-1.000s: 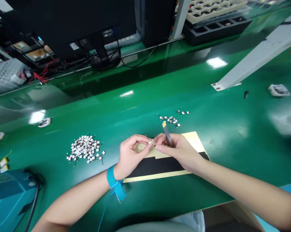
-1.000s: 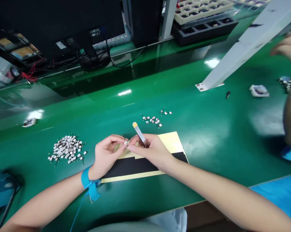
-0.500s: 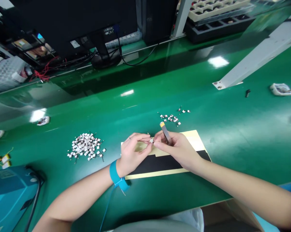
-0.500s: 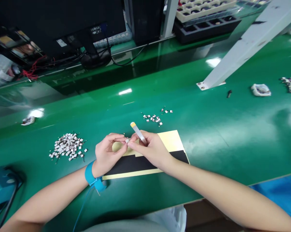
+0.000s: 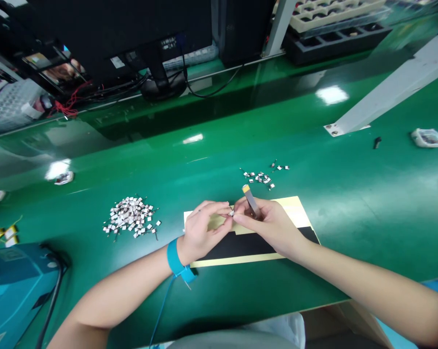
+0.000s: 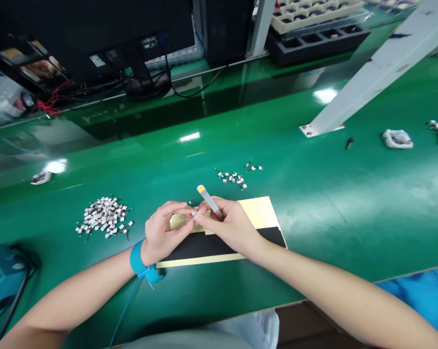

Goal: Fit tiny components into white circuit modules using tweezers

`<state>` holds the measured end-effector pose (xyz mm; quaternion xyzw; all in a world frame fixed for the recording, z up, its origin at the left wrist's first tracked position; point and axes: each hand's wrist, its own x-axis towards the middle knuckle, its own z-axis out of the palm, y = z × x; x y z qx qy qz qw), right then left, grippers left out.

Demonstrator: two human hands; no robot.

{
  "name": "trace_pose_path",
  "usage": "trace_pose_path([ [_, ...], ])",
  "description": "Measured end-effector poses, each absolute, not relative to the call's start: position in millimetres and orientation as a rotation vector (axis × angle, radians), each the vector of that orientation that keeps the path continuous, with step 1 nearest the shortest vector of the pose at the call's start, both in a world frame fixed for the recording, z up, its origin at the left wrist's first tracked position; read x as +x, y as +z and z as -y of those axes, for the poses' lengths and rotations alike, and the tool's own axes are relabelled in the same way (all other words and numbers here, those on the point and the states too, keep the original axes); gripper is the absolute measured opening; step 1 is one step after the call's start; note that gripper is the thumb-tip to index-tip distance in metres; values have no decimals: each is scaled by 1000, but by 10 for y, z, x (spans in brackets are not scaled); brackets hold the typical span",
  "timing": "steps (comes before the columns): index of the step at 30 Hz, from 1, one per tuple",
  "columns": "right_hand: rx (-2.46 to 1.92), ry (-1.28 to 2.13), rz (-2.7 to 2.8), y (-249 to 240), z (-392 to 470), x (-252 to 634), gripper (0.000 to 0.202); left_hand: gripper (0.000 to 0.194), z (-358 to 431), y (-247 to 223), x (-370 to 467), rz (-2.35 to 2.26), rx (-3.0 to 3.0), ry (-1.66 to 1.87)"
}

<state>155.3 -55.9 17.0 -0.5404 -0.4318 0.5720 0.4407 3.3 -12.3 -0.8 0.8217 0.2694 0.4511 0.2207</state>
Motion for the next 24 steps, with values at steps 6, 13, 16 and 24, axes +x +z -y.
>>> trace_pose_path([
  [6, -1322, 1437, 1018, 183, 549, 1534, 18, 26, 132, 10, 28, -681, 2348, 1228],
  [13, -1220, 1579, 980, 210, 504, 1676, 26, 24, 140, 34, 26, -696, 2216, 1184],
  [16, -1350, 1499, 1182, 234, 523, 1685, 22, 19, 196, 18, 53, -705, 2203, 1146],
  [24, -1691, 697, 1703, 116, 450, 1889, 21, 27, -46, 458, -368, -672, 2588, 468],
])
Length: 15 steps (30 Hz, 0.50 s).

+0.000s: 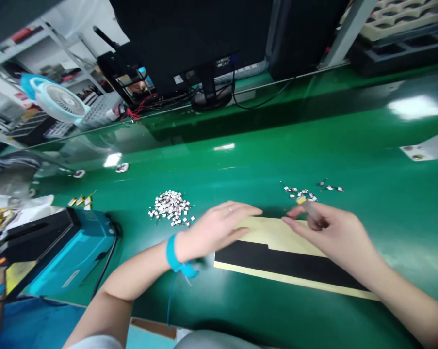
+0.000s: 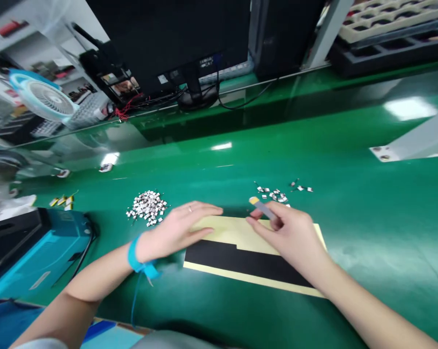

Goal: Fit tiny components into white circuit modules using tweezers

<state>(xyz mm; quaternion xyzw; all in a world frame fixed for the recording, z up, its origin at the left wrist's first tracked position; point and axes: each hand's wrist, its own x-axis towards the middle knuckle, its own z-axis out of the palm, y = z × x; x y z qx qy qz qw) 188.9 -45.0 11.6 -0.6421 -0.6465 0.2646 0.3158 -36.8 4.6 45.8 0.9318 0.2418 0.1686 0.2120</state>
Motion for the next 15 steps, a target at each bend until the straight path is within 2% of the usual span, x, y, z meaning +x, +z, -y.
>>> trace_pose_path([
  [2, -1700, 436, 1816, 74, 386, 1982, 20, 25, -165, 605, -663, -785, 2631, 241],
  [5, -1620, 211, 1980, 48, 377, 2013, 17, 13, -219, 623, -1034, -1142, 2699, 109],
  [9, -1496, 328, 2235, 70, 527, 1863, 13, 14, -102, 397, -1192, -1434, 2730, -9],
  [12, -1409, 328, 2402, 90, 629, 1754, 24, 12, -59, 282, -1173, -1447, 2754, -15],
  [15, -1359, 303, 2516, 92, 665, 1711, 30, 18, -100, 295, -1153, -1380, 2775, 80],
])
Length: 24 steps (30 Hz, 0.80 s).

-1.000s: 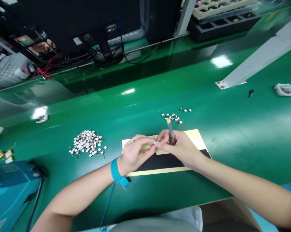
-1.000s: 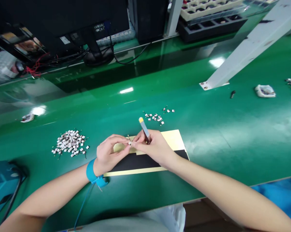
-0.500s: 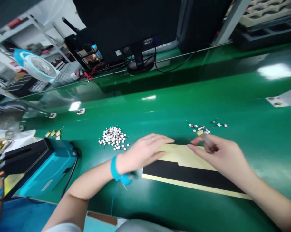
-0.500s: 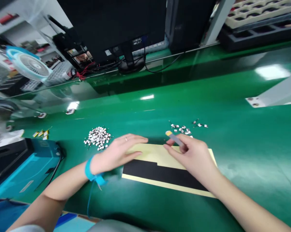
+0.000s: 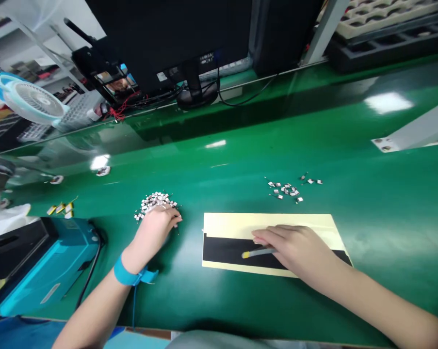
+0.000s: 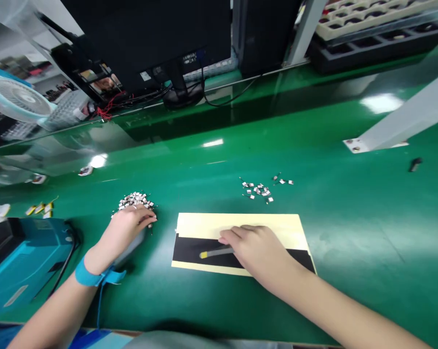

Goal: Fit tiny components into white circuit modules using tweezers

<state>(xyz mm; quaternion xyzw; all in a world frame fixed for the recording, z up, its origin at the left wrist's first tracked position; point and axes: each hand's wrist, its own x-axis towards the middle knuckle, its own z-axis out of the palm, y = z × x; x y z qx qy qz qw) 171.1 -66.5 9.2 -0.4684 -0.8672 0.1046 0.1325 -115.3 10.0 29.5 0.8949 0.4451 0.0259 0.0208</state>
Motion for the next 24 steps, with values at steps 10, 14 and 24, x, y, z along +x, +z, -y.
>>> trace_pose_path([
  [10, -1568, 284, 2764, 148, 750, 1624, 28, 6, -173, 631, -495, -1029, 2361, 353],
  [14, -1564, 241, 2774, 161, 787, 1559, 19, 10, -210, 433, -30, -911, 2023, 645],
  [24, -1614, 743, 2260, 140, 661, 1692, 10, 12, -42, 13, 181, -832, 2036, 854],
])
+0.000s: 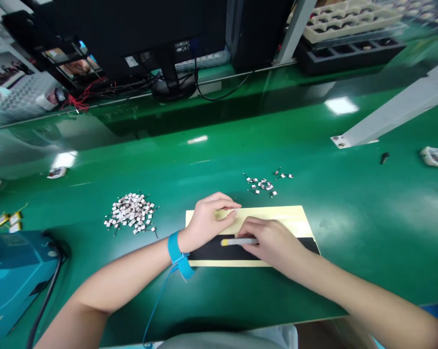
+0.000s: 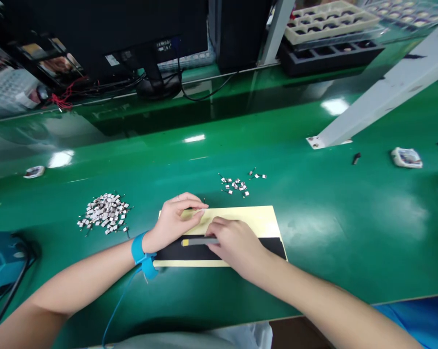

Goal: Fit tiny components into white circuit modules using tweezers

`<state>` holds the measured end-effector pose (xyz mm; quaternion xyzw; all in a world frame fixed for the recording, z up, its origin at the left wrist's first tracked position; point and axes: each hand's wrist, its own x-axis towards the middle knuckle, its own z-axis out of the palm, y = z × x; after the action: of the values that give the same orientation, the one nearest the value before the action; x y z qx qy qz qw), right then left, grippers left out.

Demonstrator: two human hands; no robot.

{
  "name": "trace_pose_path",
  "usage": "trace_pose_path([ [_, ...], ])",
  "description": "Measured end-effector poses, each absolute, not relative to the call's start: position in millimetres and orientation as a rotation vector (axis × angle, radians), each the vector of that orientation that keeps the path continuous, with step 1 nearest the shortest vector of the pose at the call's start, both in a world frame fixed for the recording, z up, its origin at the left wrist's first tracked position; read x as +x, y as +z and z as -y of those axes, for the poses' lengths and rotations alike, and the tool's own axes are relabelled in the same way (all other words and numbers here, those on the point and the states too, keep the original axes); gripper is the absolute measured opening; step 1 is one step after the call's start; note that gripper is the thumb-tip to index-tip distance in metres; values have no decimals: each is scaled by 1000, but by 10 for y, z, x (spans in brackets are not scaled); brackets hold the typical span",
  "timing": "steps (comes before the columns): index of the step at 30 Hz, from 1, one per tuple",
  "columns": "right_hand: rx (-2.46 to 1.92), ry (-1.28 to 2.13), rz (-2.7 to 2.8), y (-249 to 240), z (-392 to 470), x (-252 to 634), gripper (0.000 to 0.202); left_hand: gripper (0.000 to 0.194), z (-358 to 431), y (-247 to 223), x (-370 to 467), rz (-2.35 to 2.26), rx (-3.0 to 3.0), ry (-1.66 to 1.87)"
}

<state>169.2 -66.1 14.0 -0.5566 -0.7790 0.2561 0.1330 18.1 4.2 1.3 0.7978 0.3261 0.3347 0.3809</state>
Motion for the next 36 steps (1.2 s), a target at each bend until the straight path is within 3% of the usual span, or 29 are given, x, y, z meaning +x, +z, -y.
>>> trace_pose_path([
  [2, -1612, 834, 1973, 173, 598, 1771, 6, 11, -28, 5, 164, -823, 2077, 903],
  [6, -1604, 1031, 1526, 219, 515, 1845, 19, 14, -1, 21, 162, -787, 2154, 991],
  [12, -1452, 1317, 1286, 156, 474, 1790, 15, 28, 36, 7, 152, -713, 2271, 1117],
  [17, -1293, 1465, 1089, 138, 494, 1769, 10, 23, 33, -10, 150, -651, 2340, 1179],
  [36, -1381, 1362, 1096, 89, 501, 1715, 13, 20, 48, -25, 136, -624, 2491, 1203],
])
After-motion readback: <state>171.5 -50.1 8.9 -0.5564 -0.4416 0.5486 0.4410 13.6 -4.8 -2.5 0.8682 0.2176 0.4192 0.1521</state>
